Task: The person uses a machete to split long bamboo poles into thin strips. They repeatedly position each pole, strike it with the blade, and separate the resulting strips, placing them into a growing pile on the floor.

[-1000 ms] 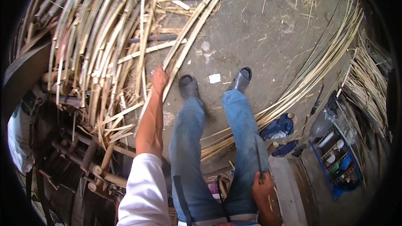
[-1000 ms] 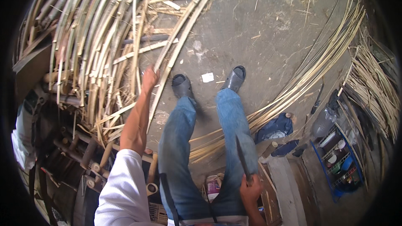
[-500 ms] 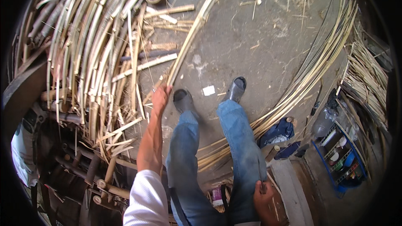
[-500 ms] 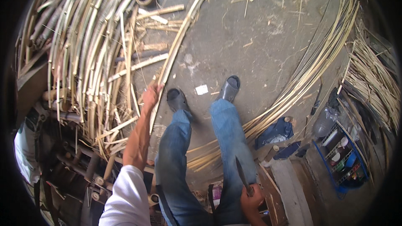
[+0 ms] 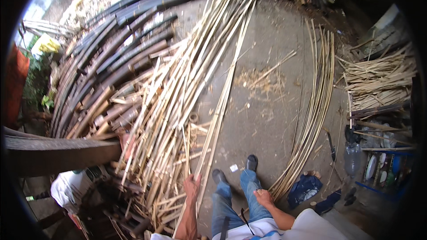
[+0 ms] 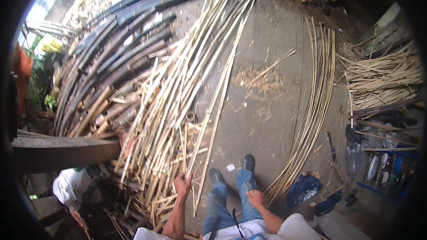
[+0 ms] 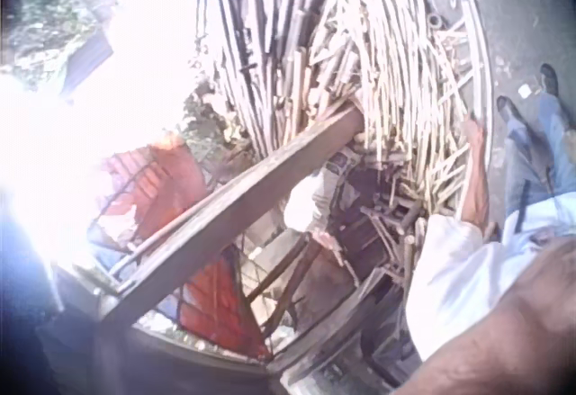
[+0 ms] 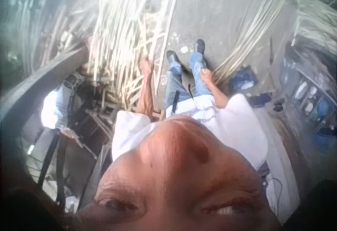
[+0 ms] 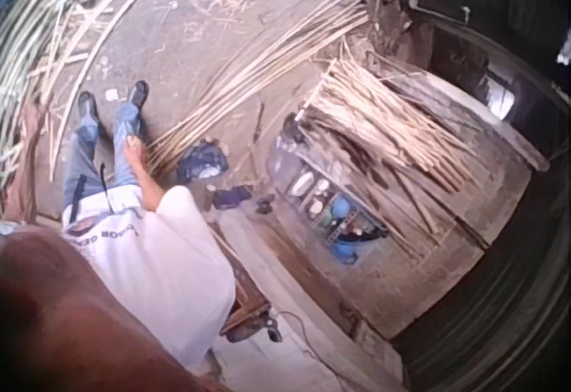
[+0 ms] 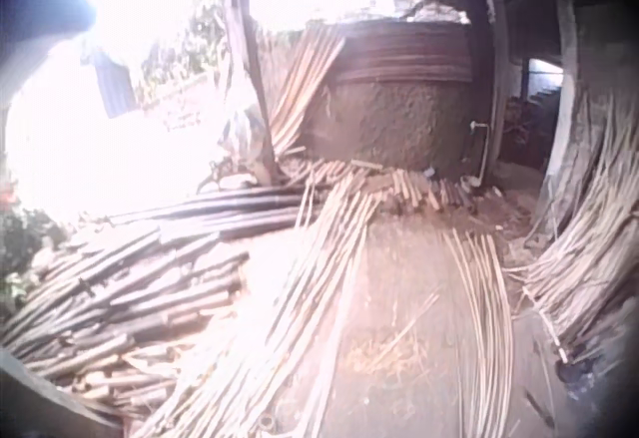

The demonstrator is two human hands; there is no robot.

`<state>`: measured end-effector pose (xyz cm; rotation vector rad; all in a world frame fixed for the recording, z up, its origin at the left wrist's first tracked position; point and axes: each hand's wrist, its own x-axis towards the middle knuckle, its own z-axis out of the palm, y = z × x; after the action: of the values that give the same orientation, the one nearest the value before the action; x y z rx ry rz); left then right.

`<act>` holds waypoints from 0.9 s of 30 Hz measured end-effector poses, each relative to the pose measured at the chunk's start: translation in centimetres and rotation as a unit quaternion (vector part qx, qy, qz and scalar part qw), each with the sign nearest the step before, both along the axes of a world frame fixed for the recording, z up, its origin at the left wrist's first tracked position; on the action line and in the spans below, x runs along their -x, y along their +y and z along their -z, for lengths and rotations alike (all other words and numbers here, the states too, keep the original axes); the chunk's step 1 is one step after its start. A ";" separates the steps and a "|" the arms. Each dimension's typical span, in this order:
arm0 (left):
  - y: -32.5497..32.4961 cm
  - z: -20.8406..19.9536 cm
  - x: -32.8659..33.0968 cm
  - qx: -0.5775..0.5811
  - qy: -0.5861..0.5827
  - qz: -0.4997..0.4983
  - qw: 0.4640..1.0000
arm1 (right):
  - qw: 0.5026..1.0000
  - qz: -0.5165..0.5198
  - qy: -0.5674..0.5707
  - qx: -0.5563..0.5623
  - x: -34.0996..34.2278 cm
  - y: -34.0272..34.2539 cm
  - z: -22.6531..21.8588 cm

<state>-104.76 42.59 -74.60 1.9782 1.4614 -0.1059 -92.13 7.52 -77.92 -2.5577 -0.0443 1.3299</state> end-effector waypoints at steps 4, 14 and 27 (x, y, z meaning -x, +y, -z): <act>-2.2 -10.5 -1.8 -0.076 -0.029 0.002 0.997 | 0.988 0.106 0.086 -0.073 -4.9 -1.9 2.4; -10.9 -21.2 2.2 0.091 -0.074 -0.049 0.992 | 0.933 0.309 -0.124 -0.133 -20.1 -10.1 -0.5; -0.3 -6.7 -26.5 0.067 -0.150 0.014 0.986 | 0.811 0.546 -0.095 -0.187 -20.2 -13.8 -4.5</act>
<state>-78.22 42.26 -67.91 1.8155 1.2007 0.0777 -71.94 -6.32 -73.38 -1.7783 0.8888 0.5138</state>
